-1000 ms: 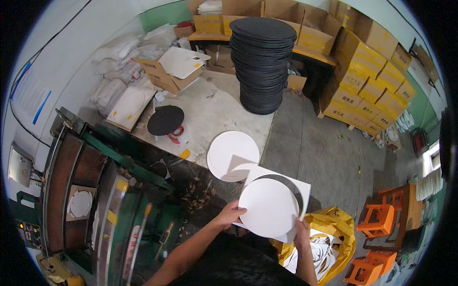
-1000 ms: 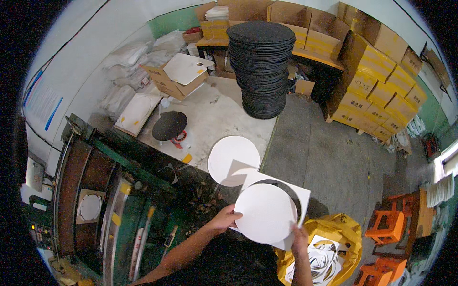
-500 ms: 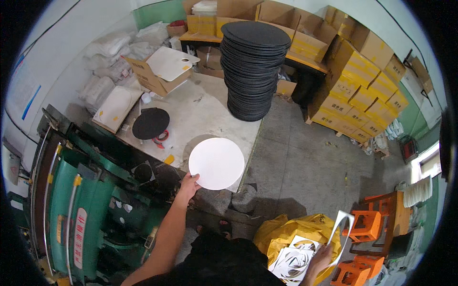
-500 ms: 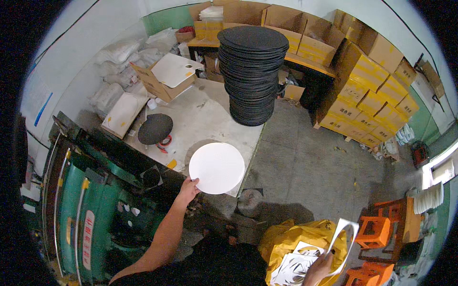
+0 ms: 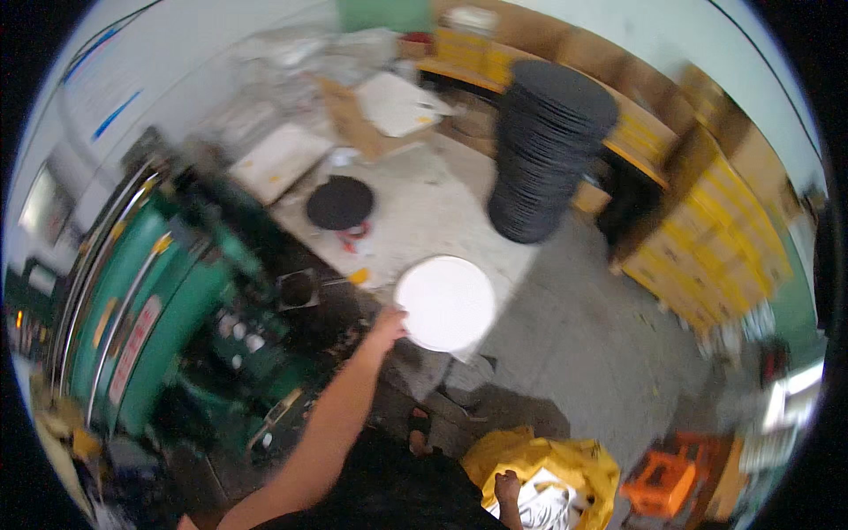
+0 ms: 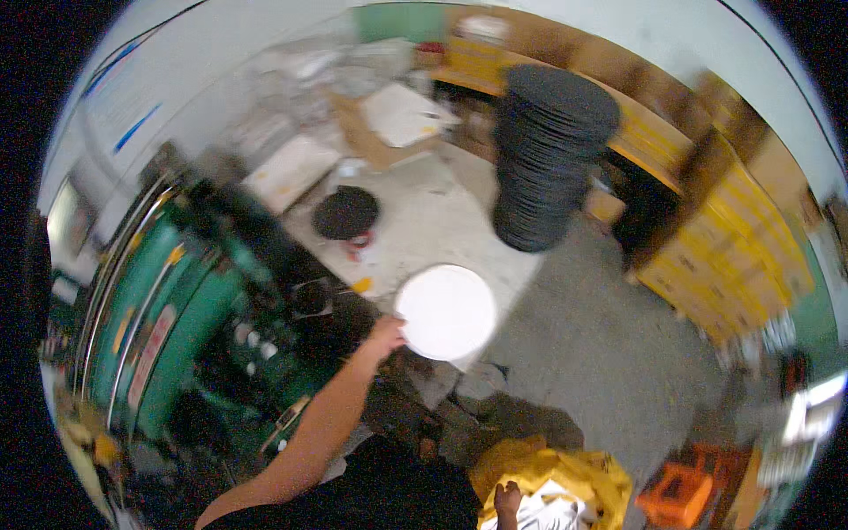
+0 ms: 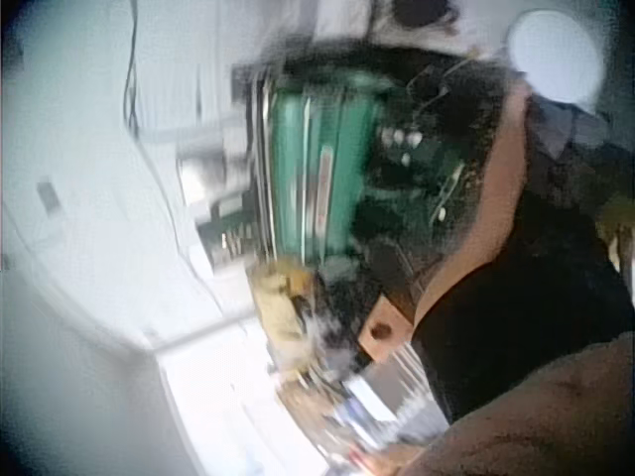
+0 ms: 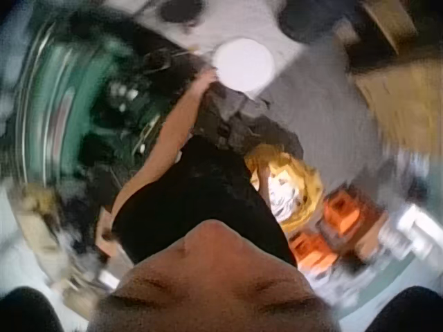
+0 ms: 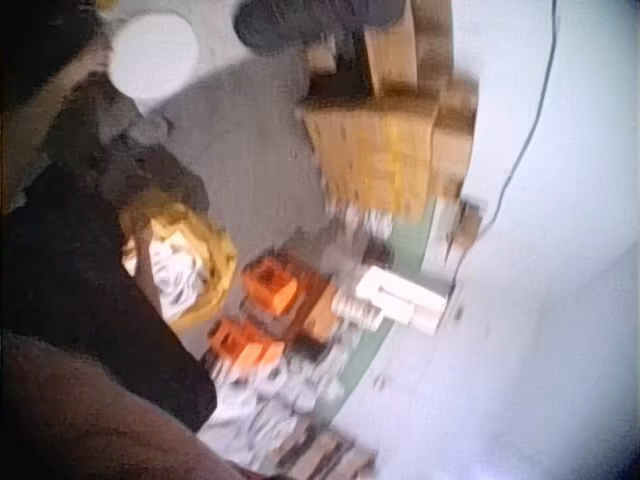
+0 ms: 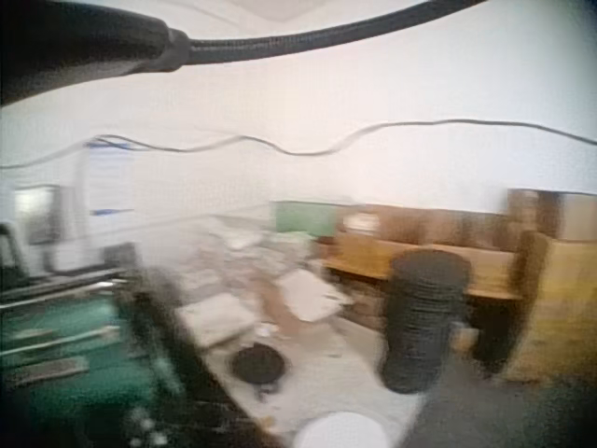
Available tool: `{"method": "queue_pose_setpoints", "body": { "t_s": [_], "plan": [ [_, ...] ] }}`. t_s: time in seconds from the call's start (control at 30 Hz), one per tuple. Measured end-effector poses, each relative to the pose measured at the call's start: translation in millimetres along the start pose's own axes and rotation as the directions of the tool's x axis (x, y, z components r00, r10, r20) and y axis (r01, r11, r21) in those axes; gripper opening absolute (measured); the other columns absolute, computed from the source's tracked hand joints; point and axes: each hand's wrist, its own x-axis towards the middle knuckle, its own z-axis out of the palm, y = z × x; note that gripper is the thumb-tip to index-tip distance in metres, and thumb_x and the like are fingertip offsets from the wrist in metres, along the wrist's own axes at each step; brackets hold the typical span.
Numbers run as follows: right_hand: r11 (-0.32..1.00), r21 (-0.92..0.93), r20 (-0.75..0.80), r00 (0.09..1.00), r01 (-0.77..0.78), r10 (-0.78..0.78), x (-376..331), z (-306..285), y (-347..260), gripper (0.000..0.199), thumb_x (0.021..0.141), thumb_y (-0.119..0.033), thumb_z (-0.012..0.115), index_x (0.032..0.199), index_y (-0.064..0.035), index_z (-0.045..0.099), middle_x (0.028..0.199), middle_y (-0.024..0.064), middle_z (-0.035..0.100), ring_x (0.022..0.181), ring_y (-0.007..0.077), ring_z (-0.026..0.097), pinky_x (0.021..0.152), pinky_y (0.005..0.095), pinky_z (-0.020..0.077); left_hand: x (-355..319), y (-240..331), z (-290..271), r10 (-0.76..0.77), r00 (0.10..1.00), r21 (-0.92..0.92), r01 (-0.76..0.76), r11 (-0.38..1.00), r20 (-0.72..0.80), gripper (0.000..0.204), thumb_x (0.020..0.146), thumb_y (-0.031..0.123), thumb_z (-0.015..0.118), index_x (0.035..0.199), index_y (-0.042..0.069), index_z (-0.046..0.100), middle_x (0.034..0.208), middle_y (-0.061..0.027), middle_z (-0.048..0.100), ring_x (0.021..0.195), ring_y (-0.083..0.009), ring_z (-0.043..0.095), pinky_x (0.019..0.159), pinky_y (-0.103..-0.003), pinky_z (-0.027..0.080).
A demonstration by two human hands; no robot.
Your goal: The person picks up square paper sheets from a stack and places them one by one into a large green industrial cutting machine, سپس pulls a lever to activate the machine and removes the cut circular paper disks.
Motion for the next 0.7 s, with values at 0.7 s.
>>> {"method": "queue_pose_setpoints", "body": {
  "t_s": [0.7],
  "plan": [
    [0.607, 0.123, 0.969, 0.038, 0.785, -0.246, -120.1, 228.1, -360.7, 0.033, 0.093, -0.037, 0.056, 0.100, -0.0057, 0.064, 0.086, 0.0114, 0.064, 0.084, 0.0221, 0.062, 0.075, 0.0403, 0.0498, -966.3, -290.3, -341.2, 0.452, -0.892, -0.385, 0.416, 0.824, 0.004, 0.029, 0.087, 0.016, 0.065, 0.109, -0.002, 0.060, 0.095, -0.0142, 0.064, 0.085, -0.0286, 0.061, 0.074, -0.039, 0.048]
  ]
}}
